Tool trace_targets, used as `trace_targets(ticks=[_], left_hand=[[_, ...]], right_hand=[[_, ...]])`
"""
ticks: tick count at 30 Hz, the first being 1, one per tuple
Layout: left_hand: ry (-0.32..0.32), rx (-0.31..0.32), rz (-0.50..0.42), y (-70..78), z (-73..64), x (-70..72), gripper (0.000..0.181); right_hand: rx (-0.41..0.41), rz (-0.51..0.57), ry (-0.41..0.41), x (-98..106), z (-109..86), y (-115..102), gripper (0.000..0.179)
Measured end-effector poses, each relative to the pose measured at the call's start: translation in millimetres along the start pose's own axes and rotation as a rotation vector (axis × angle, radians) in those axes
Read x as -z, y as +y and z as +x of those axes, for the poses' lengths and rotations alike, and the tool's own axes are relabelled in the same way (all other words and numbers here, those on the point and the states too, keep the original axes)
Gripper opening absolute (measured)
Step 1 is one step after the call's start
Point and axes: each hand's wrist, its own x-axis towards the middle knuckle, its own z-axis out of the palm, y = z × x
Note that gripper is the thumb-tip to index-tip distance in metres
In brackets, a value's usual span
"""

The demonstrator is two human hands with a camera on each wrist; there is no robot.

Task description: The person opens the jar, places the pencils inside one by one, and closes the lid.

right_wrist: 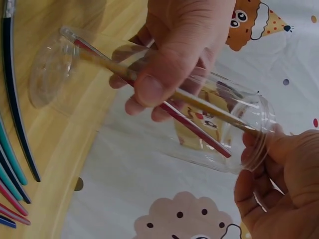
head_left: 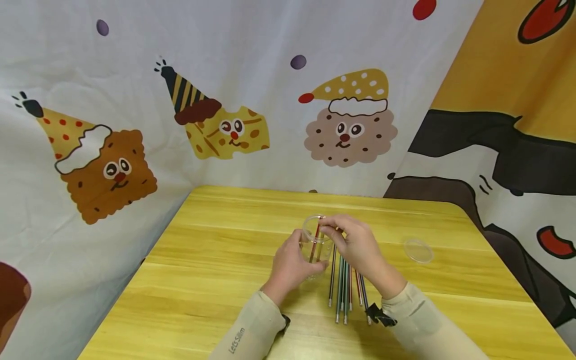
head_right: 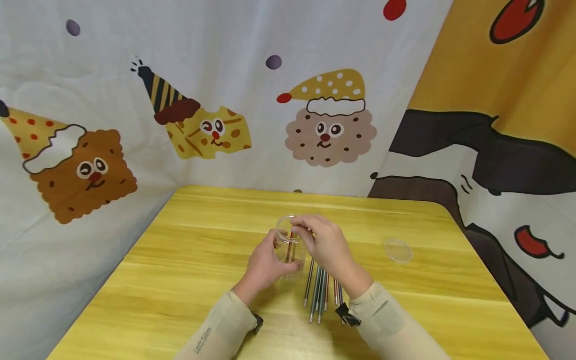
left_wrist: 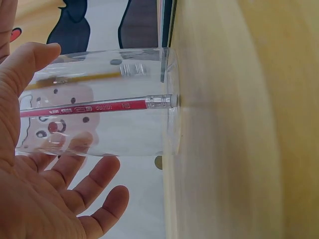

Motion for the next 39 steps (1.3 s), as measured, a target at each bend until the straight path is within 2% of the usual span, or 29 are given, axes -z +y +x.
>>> trace_targets(ticks=[4, 14, 23, 29, 39], left_hand=[[-0.002, 0.000, 0.000, 0.8, -0.1, 0.4, 0.067], [-0.006, 0.006, 0.000, 0.9, -2.7, 0.9, 0.065], [-0.015, 0.008, -0.004, 0.1, -1.1, 0.7, 0.066], [-0.015, 0.001, 0.002, 1.5, -0.5, 2.0, 0.068], [-0.023, 0.001, -0.004, 1.6, -1.6, 2.3, 0.067]], right_hand=[[-0.035, 0.006, -0.067, 4, 4.8, -2, 0.015], [-0.205, 0.061, -0.280, 17, 18.8, -6, 0.011], [-0.282, 0.068, -0.450, 25, 33.7, -9, 0.008], [-0.309, 0.068, -0.505, 28, 39.4, -9, 0.008], [-0.315, 0.071, -0.536, 29, 41.7, -11, 0.012]])
